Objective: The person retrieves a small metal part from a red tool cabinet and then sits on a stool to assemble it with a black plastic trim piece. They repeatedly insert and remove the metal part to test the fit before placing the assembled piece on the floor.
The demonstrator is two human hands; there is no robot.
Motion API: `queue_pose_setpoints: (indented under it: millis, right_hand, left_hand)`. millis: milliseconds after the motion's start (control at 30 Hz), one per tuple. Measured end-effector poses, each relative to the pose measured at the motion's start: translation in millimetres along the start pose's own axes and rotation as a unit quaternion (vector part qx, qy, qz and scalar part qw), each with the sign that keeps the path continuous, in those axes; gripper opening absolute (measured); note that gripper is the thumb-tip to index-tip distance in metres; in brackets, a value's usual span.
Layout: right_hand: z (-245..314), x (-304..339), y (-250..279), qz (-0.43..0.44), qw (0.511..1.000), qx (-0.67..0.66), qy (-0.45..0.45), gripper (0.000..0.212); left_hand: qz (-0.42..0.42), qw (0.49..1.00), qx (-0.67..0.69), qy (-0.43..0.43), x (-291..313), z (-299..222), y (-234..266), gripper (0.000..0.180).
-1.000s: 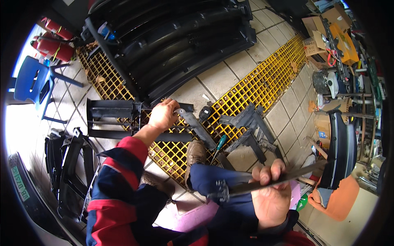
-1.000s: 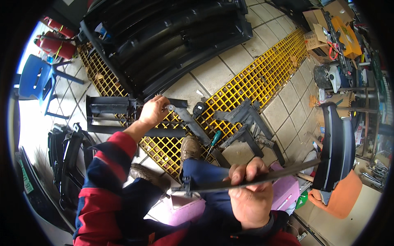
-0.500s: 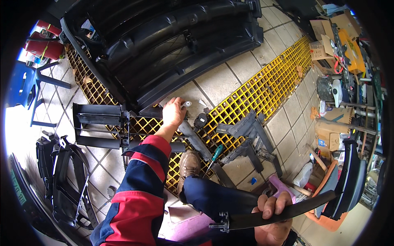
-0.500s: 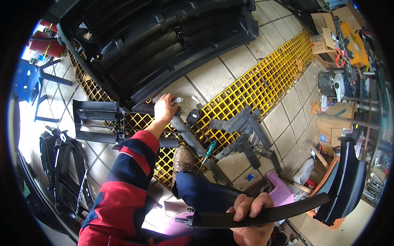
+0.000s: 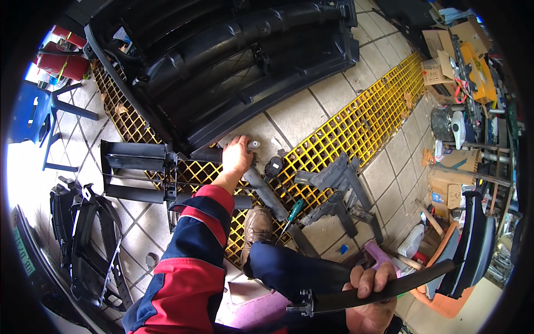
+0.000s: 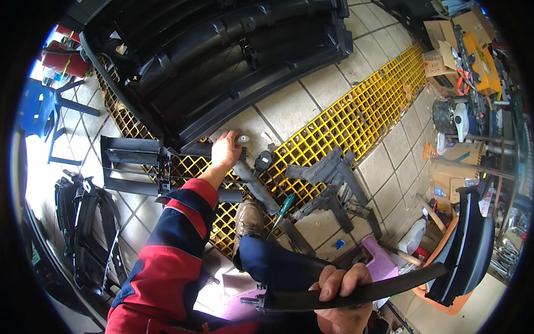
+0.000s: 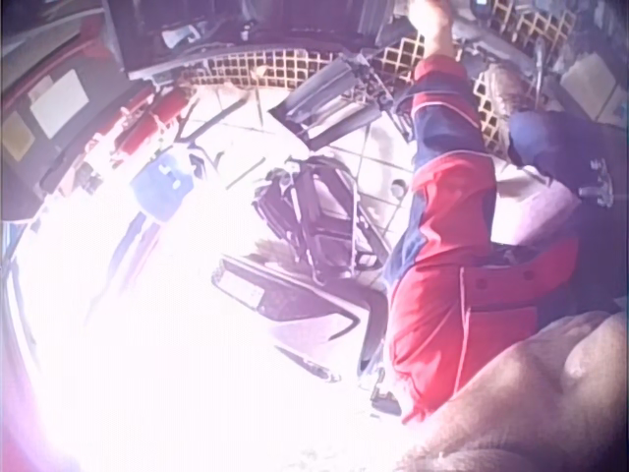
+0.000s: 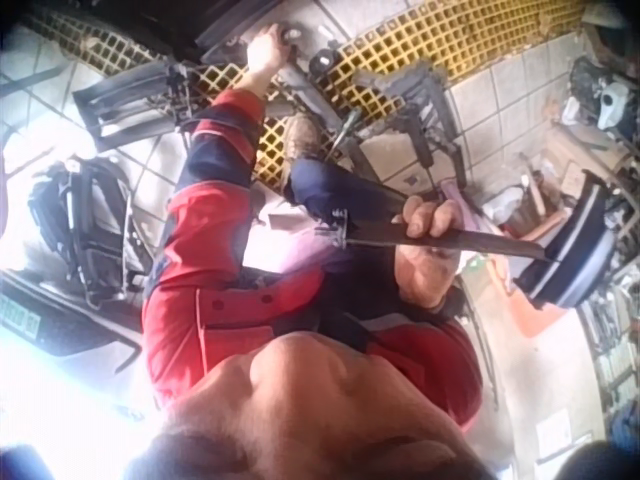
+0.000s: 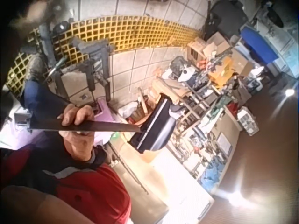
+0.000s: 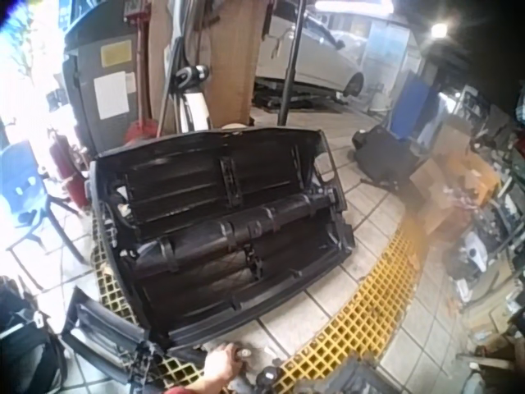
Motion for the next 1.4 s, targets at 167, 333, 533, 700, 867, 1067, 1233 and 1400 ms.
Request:
queue_pose_setpoints:
  millis: [167,333,533,700,867,1067,1233,1400]
  right_hand:
    - [0,9,4,0.013,1.000,-0.008,0.014,0.036]
    - [-5,28,7,0.073,0.995,0.008,0.068,0.041]
    - [-11,44,-14,0.154,0.986,-0.047,0.053,0.042]
    - [-22,48,-43,0.254,0.954,-0.161,0.002,0.043]
    - [-34,31,-53,0.233,0.972,-0.013,0.042,0.040]
    - [-58,29,-89,0.261,0.964,-0.040,-0.014,0.031]
    - [-76,42,-119,0.253,0.967,-0.002,-0.040,0.044]
    - [-84,53,-131,0.233,0.971,0.027,-0.040,0.049]
  left_hand:
    - [0.053,0.995,-0.027,-0.081,44,-15,73,0.031]
    - [0.158,0.960,-0.080,-0.216,154,33,248,0.032]
    - [0.024,0.995,0.067,0.076,335,214,417,0.027]
    - [-0.187,0.888,0.037,0.418,548,414,323,0.020]
    - [-0.183,0.870,-0.066,0.453,579,471,228,0.035]
    - [-0.129,0.907,-0.125,0.381,481,450,223,0.070]
    - [-0.064,0.923,-0.154,0.346,436,470,194,0.060]
    - [-0.132,0.907,-0.031,0.399,432,450,226,0.048]
Point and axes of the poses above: each hand's wrist, its own x-axis away from the middle knuckle, its own y-axis out of the back of the hand, z = x × y, the point moved 7 cm from there along -x, towards the middle knuckle, and after that the axes turned 9 degrees about y, right-handed, at the moved point
